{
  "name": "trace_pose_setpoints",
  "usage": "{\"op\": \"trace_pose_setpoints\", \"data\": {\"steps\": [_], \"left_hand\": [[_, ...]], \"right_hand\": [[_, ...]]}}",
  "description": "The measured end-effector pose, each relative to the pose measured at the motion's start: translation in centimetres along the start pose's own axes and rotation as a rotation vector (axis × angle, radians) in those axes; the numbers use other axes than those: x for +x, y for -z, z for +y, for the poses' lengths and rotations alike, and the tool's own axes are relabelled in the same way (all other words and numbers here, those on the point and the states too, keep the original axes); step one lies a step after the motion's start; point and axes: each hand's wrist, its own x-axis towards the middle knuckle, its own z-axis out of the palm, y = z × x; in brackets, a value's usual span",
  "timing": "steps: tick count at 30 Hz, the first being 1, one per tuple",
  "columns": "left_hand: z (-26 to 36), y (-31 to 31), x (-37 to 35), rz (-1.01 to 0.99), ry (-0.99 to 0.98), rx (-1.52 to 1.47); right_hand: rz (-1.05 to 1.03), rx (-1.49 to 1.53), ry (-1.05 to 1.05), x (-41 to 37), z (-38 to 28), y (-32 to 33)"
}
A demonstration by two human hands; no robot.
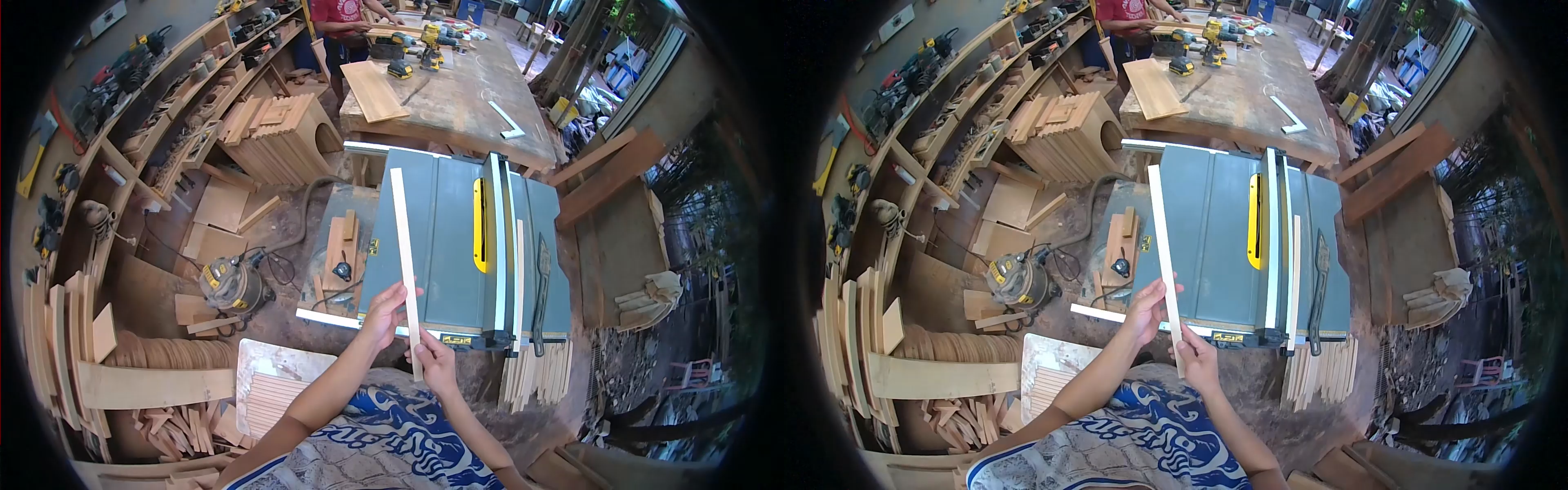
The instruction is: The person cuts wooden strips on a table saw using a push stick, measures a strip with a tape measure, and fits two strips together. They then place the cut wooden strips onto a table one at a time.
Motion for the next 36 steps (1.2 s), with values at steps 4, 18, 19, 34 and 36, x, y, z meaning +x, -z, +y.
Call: {"op": "trace_pose_setpoints", "data": {"steps": [4,18,19,34,36], "left_hand": [[-0.1,-0.2,0.0,-0.008,0.007,0.015],[-2.7,16.3,-14.0,0.523,-0.374,0.434],[-4.4,19.8,-15.8,0.697,-0.348,0.507],[-32.3,57.6,-17.8,1.551,0.429,0.692],[-32.6,56.8,-15.5,1.577,-0.005,0.719]], "right_hand": [[0.003,-0.007,-0.013,0.0,-0.4,0.1],[-0.400,-0.577,0.045,1.2,2.1,-6.7],[-0.434,-0.603,-0.032,1.2,3.1,-7.0],[-0.583,-0.913,-0.076,-1.0,14.8,-5.6],[-0.482,-0.925,0.043,-1.6,12.8,-5.7]]}}
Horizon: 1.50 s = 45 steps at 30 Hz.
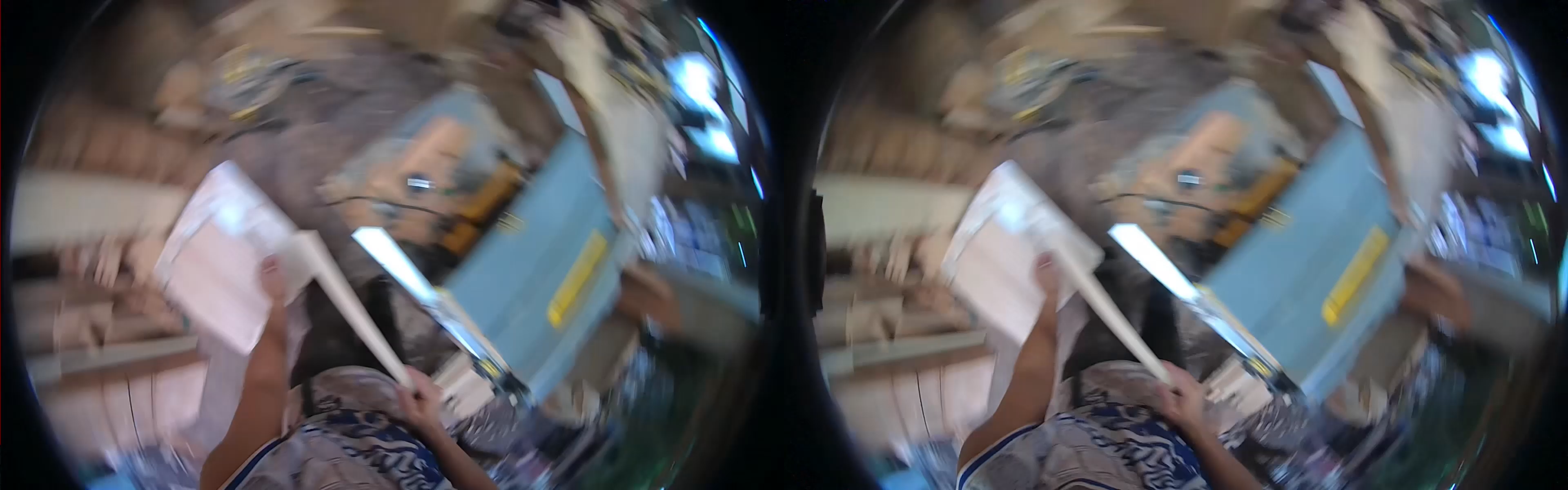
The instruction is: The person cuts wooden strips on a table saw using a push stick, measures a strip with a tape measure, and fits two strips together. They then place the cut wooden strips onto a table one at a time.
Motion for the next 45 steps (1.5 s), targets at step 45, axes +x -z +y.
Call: {"op": "trace_pose_setpoints", "data": {"steps": [45], "left_hand": [[61.8,10.1,-47.3,-1.387,-0.553,-0.356]], "right_hand": [[0.912,-0.151,-0.705,-1.2,24.4,40.6]]}}
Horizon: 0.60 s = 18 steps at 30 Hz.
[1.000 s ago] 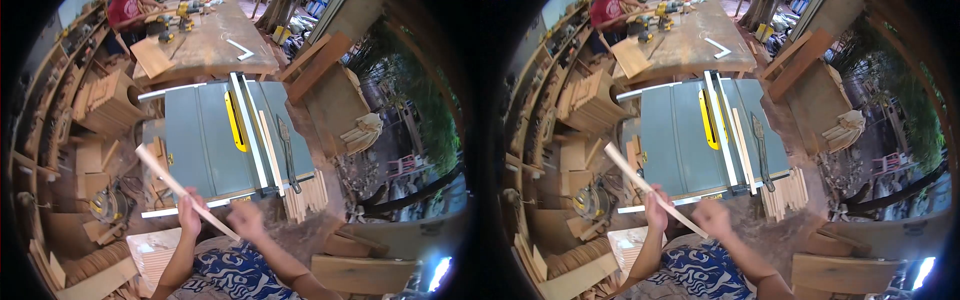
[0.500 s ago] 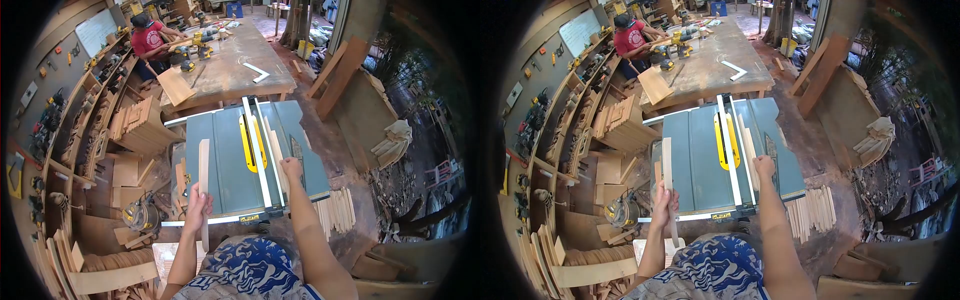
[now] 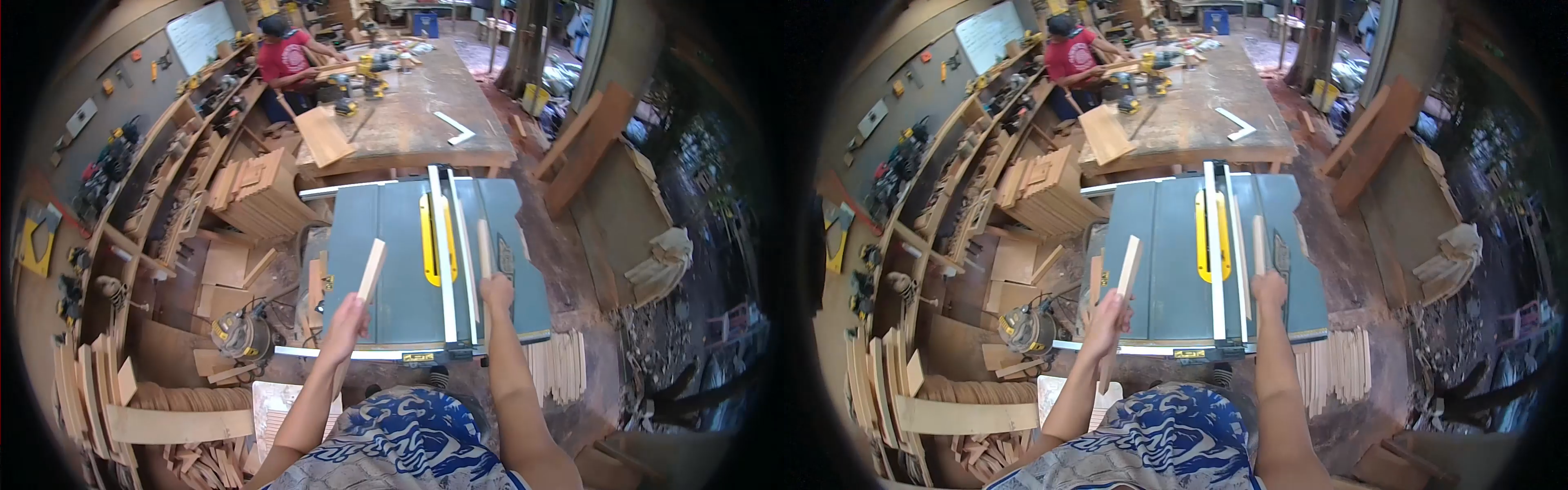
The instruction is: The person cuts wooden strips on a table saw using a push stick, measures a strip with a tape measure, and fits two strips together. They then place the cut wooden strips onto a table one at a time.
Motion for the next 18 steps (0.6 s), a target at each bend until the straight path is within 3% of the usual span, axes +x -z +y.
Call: {"op": "trace_pose_setpoints", "data": {"steps": [2,4,6,8,12,14,16,18], "left_hand": [[1.1,0.3,0.4,-0.070,-0.024,0.180],[2.9,0.2,0.1,-0.050,-0.112,0.210],[3.3,0.9,-0.3,-0.117,-0.209,0.353],[3.6,1.7,-0.7,-0.153,-0.255,0.368],[5.7,0.9,-1.3,-0.220,-0.329,0.255],[6.0,1.3,-0.7,-0.243,-0.354,0.209],[6.1,1.9,-0.6,-0.283,-0.437,0.247],[6.8,1.8,-1.2,-0.251,-0.408,0.308]], "right_hand": [[0.077,0.092,-0.026,0.7,0.3,0.4],[0.159,0.335,0.169,-1.4,0.5,3.9],[-0.165,0.884,0.080,-5.4,-0.9,9.7],[-0.351,1.088,0.114,-11.3,-3.7,15.7],[-0.462,0.835,0.309,-17.9,-5.0,19.2],[-0.495,0.759,0.546,-19.9,-6.1,20.0],[-0.458,0.765,0.607,-21.7,-7.5,20.5],[-0.245,0.699,0.826,-22.9,-8.5,20.7]]}}
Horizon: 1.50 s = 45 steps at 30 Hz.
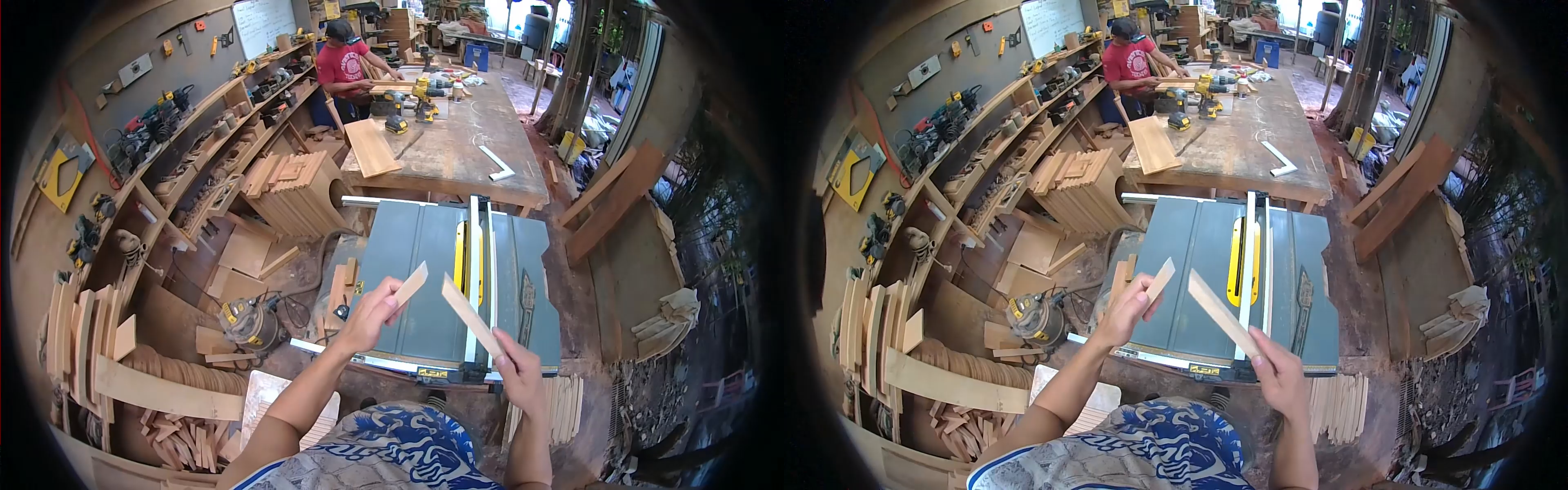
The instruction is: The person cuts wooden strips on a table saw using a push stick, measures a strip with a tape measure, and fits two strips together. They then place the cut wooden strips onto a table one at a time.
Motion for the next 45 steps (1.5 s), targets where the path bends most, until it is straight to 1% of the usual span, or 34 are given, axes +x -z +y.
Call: {"op": "trace_pose_setpoints", "data": {"steps": [1,2,3,4,5,7,8,10,11,13,14,16,17,19,22,23,24,25,26,28,29,31,35,37,41,43,45], "left_hand": [[0.8,0.0,0.0,0.012,0.038,0.062],[1.6,-0.1,0.0,0.011,0.034,0.063],[2.3,-0.4,-0.1,0.018,0.049,0.138],[2.9,-0.6,-0.1,0.026,0.066,0.213],[3.2,-0.7,-0.2,0.026,0.067,0.211],[3.8,-0.7,-0.4,0.016,-0.095,0.342],[3.9,-0.6,-0.5,0.025,-0.093,0.340],[4.0,-0.3,-0.9,0.008,-0.172,0.297],[4.3,-0.1,-1.1,0.018,-0.166,0.295],[4.8,0.6,-1.4,-0.100,-0.112,0.251],[4.8,0.5,-1.4,-0.088,-0.109,0.249],[4.9,0.0,-1.6,-0.028,-0.338,0.297],[5.3,0.2,-1.8,-0.015,-0.335,0.294],[6.3,0.5,-2.5,-0.091,-0.287,0.359],[6.2,0.4,-3.1,-0.047,-0.288,0.390],[6.1,0.3,-3.3,-0.039,-0.280,0.384],[6.0,0.1,-3.4,-0.025,-0.313,0.332],[5.8,0.0,-3.6,-0.009,-0.346,0.279],[5.7,0.1,-3.8,0.003,-0.339,0.272],[5.4,0.7,-4.2,-0.046,-0.344,0.242],[5.2,0.7,-4.3,-0.036,-0.338,0.237],[4.9,0.8,-4.3,0.009,-0.417,0.195],[4.8,1.1,-4.6,0.010,-0.381,0.168],[4.5,1.2,-4.5,0.023,-0.416,0.159],[4.1,1.2,-4.5,0.059,-0.418,0.145],[3.8,1.3,-4.6,0.039,-0.350,0.085],[3.7,1.4,-4.4,0.040,-0.358,0.085]], "right_hand": [[0.002,-0.001,0.003,0.0,-0.7,0.0],[-0.021,-0.067,0.016,0.0,-1.3,0.1],[-0.046,-0.132,0.026,0.0,-1.6,0.1],[-0.046,-0.133,0.024,-0.1,-1.6,-0.1],[-0.028,-0.126,0.033,-0.1,-1.5,-0.3],[-0.019,-0.119,0.043,-0.3,-1.3,-0.6],[-0.015,-0.097,0.068,-0.4,-1.2,-0.7],[-0.024,-0.072,0.091,-0.2,-1.1,-0.7],[-0.043,-0.099,0.086,-0.2,-1.2,-0.6],[-0.074,-0.126,0.085,0.0,-1.3,-0.7],[-0.086,-0.127,0.099,0.1,-1.4,-0.8],[-0.112,-0.128,0.112,0.0,-1.4,-1.1],[-0.103,-0.120,0.127,0.0,-1.2,-1.3],[-0.108,-0.116,0.142,-0.2,-0.8,-1.8],[-0.104,-0.095,0.187,-0.5,0.0,-2.5],[-0.118,-0.079,0.150,-0.7,0.3,-2.7],[-0.132,-0.063,0.112,-0.7,0.5,-2.8],[-0.146,-0.066,0.107,-0.7,0.5,-2.9],[-0.143,-0.069,0.126,-0.5,0.5,-3.0],[-0.154,-0.073,0.142,-0.3,0.6,-3.2],[-0.157,-0.072,0.142,-0.3,0.7,-3.3],[-0.168,-0.072,0.140,-0.1,0.7,-3.5],[-0.174,-0.046,0.159,0.3,0.9,-3.8],[-0.185,-0.049,0.180,0.4,1.1,-3.8],[-0.183,-0.042,0.183,0.5,1.3,-3.6],[-0.183,-0.035,0.188,0.7,1.4,-3.6],[-0.191,-0.047,0.198,0.8,1.4,-3.5]]}}
